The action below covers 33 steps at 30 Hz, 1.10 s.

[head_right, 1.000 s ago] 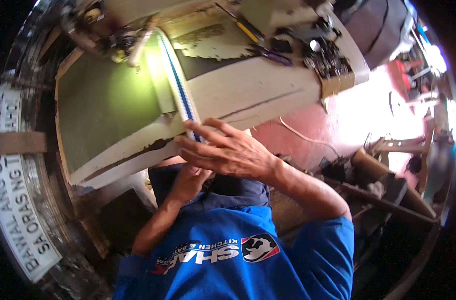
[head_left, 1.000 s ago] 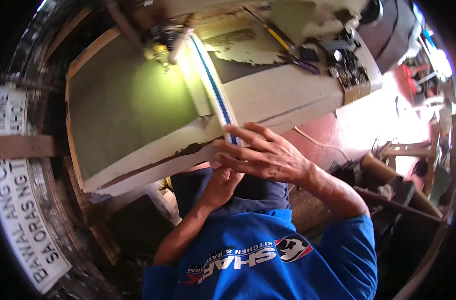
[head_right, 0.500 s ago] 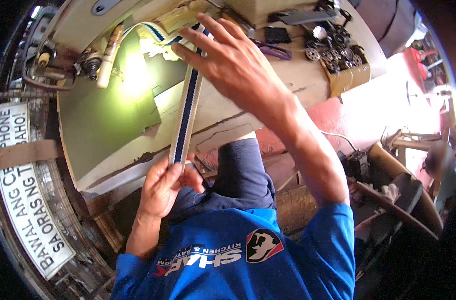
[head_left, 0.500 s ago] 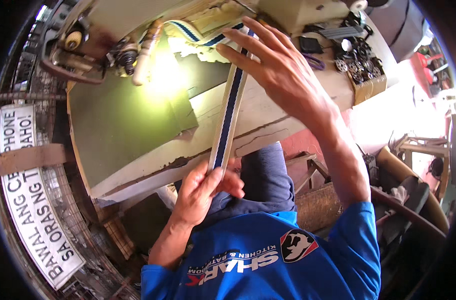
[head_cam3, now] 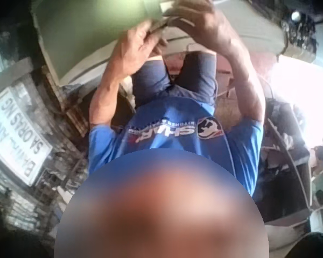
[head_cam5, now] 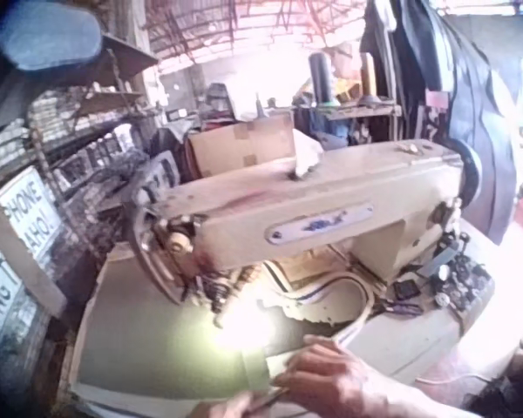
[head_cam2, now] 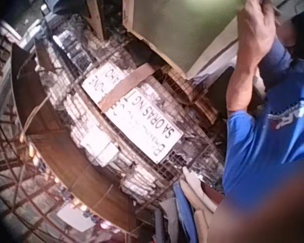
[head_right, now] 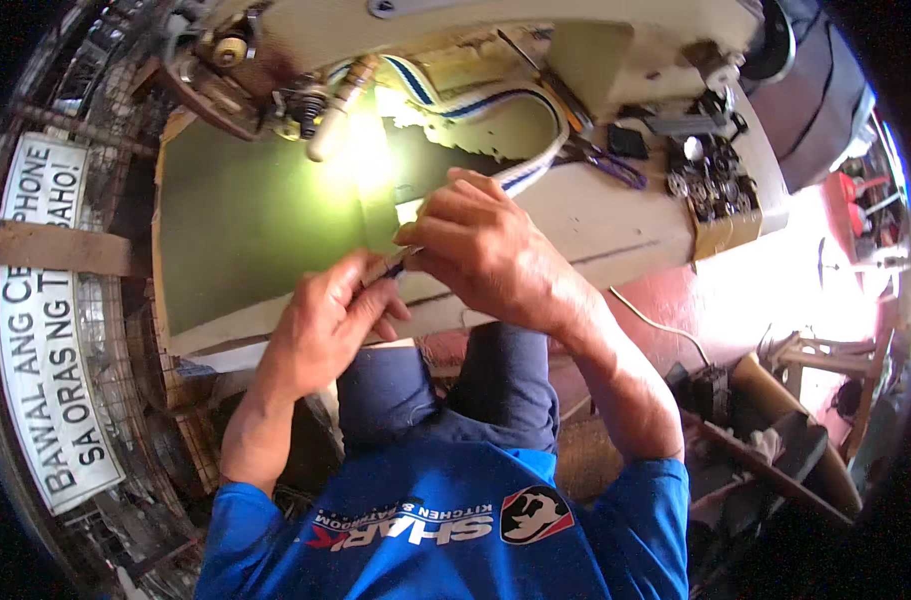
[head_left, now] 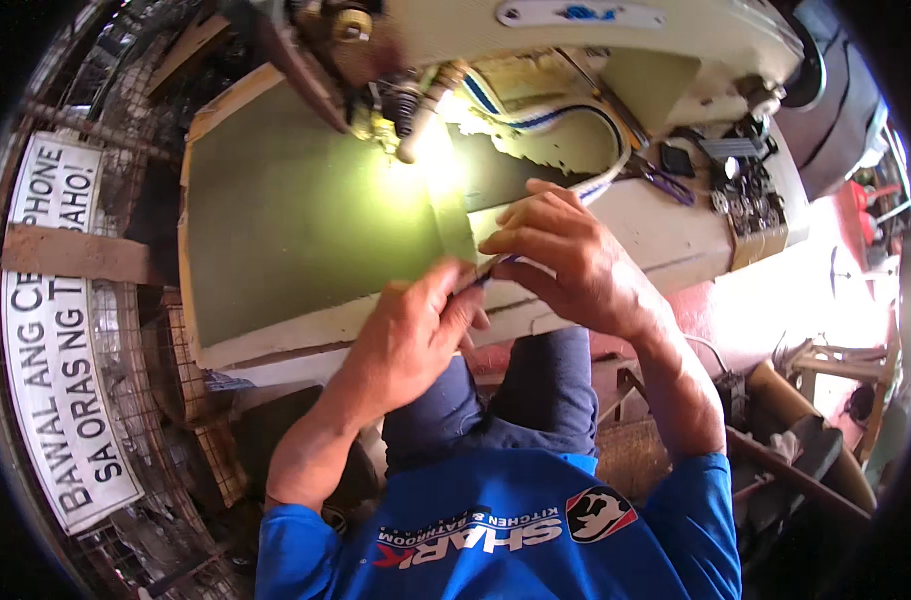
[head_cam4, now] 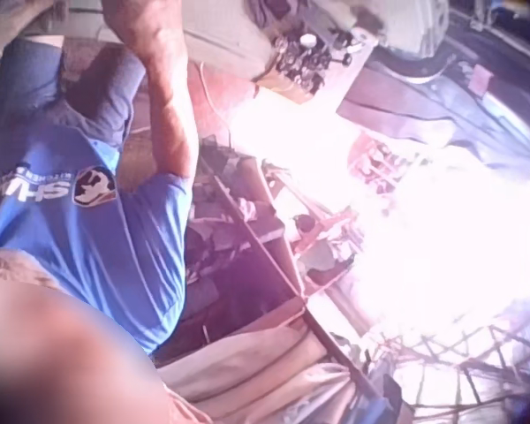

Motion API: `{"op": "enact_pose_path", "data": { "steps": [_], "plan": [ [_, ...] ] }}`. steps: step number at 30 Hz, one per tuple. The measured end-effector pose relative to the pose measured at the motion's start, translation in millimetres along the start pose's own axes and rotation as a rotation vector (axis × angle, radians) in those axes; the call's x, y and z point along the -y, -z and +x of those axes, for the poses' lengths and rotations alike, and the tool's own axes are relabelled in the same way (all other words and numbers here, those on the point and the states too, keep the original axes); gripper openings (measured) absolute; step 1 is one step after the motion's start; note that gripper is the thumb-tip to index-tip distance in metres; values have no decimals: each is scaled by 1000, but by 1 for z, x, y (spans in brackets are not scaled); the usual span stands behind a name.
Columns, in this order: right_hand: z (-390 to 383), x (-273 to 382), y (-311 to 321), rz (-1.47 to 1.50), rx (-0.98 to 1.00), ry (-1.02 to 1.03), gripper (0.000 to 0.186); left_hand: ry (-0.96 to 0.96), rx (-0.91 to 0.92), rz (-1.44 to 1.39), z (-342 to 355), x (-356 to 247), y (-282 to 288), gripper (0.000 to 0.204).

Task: Sewing a blue and white striped strap onto a green fabric panel using an industrial sewing machine.

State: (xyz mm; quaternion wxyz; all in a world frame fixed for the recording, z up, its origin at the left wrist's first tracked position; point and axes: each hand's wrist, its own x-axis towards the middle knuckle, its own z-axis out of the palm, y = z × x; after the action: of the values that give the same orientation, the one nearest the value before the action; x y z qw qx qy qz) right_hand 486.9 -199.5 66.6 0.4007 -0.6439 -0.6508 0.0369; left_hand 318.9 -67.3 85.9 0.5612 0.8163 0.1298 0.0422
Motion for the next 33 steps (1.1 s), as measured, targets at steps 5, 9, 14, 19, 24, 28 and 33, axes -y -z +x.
{"op": "enact_pose_path", "data": {
  "steps": [5,9,14,19,24,28,33],
  "plan": [
    [50,-35,-13,203,89,-265,22,46,-79,4,39,16,61,20],
    [84,-60,-29,436,153,-275,20,164,75,-219,62,40,110,27],
    [99,-63,-39,323,199,-186,17,136,192,-545,71,64,127,28],
    [97,-50,-51,290,6,-320,22,130,100,-484,72,70,117,25],
    [93,-40,-53,216,-41,-372,23,89,25,-496,73,66,110,22],
    [91,-33,-51,228,-29,-376,16,141,10,-475,73,63,104,17],
    [90,-28,-51,96,-150,-311,22,126,-27,-477,74,61,99,15]
  ]
}}
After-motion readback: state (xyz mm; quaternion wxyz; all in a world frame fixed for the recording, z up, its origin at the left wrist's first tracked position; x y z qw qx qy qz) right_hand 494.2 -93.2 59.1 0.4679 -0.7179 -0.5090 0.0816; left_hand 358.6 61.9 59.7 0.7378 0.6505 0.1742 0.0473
